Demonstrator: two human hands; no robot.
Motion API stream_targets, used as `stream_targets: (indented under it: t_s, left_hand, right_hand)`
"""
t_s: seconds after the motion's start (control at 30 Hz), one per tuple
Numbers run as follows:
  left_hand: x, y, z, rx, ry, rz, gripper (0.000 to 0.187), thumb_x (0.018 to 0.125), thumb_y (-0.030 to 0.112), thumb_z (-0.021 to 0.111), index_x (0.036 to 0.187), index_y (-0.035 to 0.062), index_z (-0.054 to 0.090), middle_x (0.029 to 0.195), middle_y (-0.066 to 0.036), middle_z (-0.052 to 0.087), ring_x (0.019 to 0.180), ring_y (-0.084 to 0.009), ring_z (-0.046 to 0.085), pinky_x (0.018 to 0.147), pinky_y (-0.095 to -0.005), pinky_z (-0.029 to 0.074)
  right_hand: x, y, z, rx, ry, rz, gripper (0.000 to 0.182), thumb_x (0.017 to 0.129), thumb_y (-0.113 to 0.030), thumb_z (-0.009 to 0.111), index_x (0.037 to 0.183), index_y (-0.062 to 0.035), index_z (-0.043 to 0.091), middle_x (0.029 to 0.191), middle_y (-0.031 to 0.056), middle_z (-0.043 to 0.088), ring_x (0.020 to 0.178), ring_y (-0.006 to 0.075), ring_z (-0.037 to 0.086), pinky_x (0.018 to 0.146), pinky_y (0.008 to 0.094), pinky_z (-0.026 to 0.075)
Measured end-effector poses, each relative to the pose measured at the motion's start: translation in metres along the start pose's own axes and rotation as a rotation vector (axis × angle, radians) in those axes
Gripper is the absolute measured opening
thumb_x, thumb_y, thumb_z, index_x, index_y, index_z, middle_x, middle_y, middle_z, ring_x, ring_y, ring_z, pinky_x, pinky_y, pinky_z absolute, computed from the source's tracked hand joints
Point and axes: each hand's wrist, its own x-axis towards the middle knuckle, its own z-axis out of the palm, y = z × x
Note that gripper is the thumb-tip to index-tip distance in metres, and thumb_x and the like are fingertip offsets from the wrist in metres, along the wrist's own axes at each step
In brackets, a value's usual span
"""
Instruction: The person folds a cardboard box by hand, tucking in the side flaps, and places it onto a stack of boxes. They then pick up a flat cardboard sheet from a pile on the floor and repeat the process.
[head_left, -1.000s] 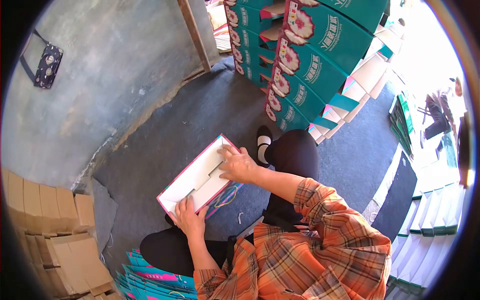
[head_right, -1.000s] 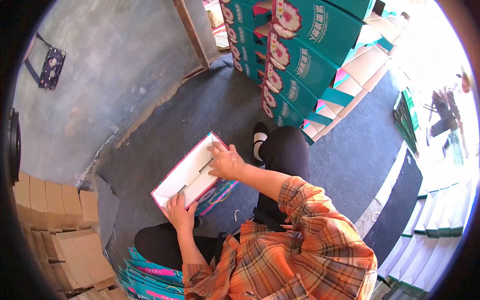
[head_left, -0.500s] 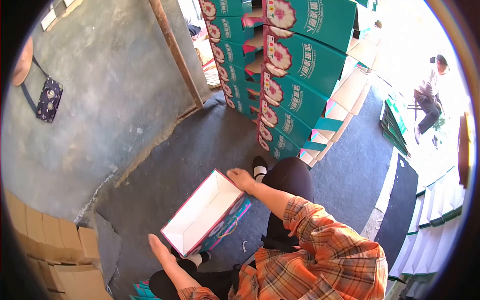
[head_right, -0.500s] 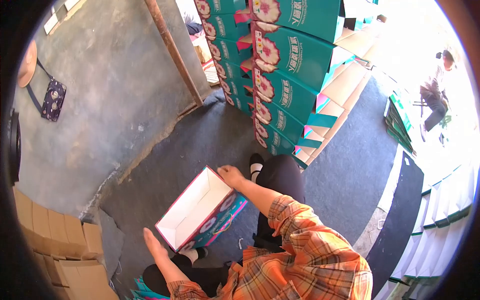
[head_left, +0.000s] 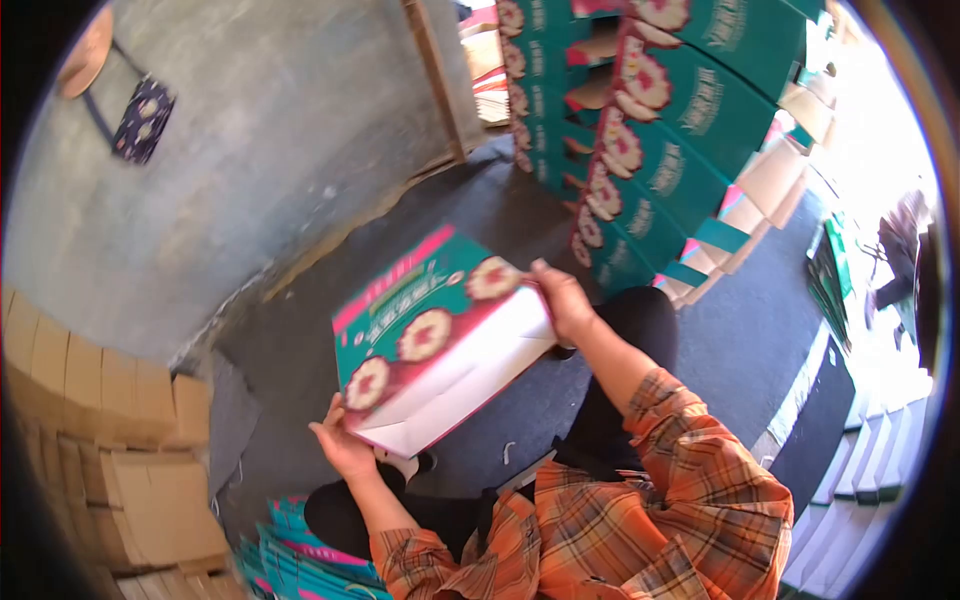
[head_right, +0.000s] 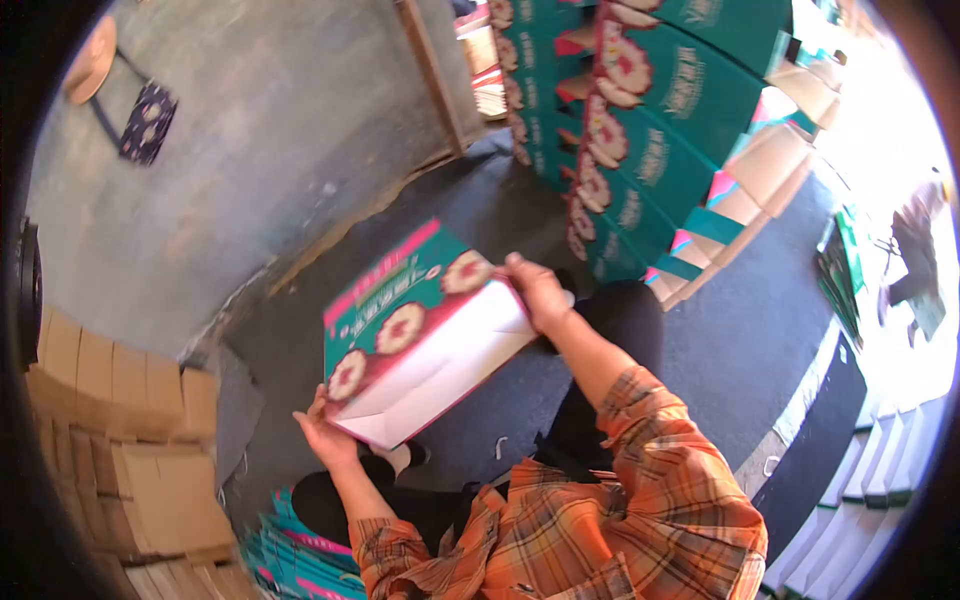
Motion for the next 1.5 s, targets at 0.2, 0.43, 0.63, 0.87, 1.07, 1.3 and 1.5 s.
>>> stream_targets:
  t_s: [0.2,0.43,0.63,0.87,1.07,1.3,1.5]
  left_hand:
    - [-0.002,-0.005,0.020,0.265,0.197,-0.329,0.074,0.090,0.069,0.031,0.141,0.0157,0.040,0.118,0.000,0.055,0.097,-0.0135,0.048,0.075,-0.0283,0.035]
    - [-0.010,-0.030,0.005,0.399,0.293,-0.493,0.062,0.090,0.062,0.045,0.129,0.0123,0.047,0.115,-0.003,0.053,0.104,-0.0186,0.048,0.081,-0.0392,0.039]
    - [-0.019,-0.064,-0.040,0.485,0.356,-0.817,0.053,0.089,0.036,0.058,0.127,0.0009,0.046,0.123,-0.016,0.050,0.126,-0.0402,0.038,0.103,-0.0631,0.026]
    - [-0.016,-0.031,0.010,0.741,0.299,-0.643,0.035,0.092,0.026,0.055,0.118,0.0026,0.058,0.100,-0.007,0.064,0.091,-0.0206,0.061,0.078,-0.0358,0.049]
    - [-0.027,-0.032,0.011,1.161,0.035,-0.560,0.069,0.084,0.049,0.062,0.132,0.0010,0.049,0.117,-0.015,0.052,0.102,-0.0235,0.055,0.089,-0.0366,0.044]
    - [-0.031,-0.013,0.040,1.027,-0.013,-0.670,0.076,0.076,0.046,0.072,0.136,0.0069,0.046,0.110,-0.011,0.050,0.098,-0.0227,0.056,0.080,-0.0359,0.050]
    - [-0.028,-0.027,0.032,1.383,-0.096,-0.546,0.082,0.070,0.029,0.081,0.139,0.0072,0.042,0.109,-0.010,0.049,0.093,-0.0218,0.057,0.074,-0.0331,0.052]
  right_hand:
    - [-0.006,0.001,-0.009,-0.479,0.091,0.045,0.049,0.094,-0.045,0.050,0.124,-0.0072,0.055,0.123,0.0089,0.057,0.116,0.0217,0.051,0.096,0.0416,0.040]
    - [0.000,0.029,-0.034,-0.587,0.000,0.077,0.041,0.095,-0.028,0.049,0.130,-0.0060,0.050,0.126,0.0105,0.054,0.119,0.0246,0.047,0.098,0.0423,0.037]
    - [0.029,0.059,-0.087,-1.107,0.076,0.261,0.027,0.087,-0.002,0.049,0.111,0.0001,0.061,0.091,0.0089,0.064,0.084,0.0206,0.062,0.075,0.0307,0.049]
    - [0.012,0.044,-0.069,-0.920,0.087,0.143,0.021,0.088,-0.013,0.058,0.102,0.0005,0.065,0.090,0.0078,0.066,0.079,0.0173,0.062,0.069,0.0282,0.048]
    - [-0.010,0.042,-0.054,-0.963,0.121,0.050,0.033,0.092,-0.027,0.053,0.104,0.0018,0.065,0.096,0.0108,0.066,0.088,0.0187,0.060,0.078,0.0312,0.047]
    - [-0.028,0.030,-0.039,-1.058,0.160,0.052,0.052,0.089,-0.045,0.056,0.108,0.0025,0.061,0.094,0.0176,0.065,0.093,0.0290,0.060,0.081,0.0372,0.046]
    - [-0.032,0.034,-0.046,-1.778,-0.098,-0.128,0.064,0.078,-0.047,0.066,0.119,0.0000,0.054,0.103,0.0255,0.062,0.101,0.0401,0.059,0.087,0.0443,0.047]
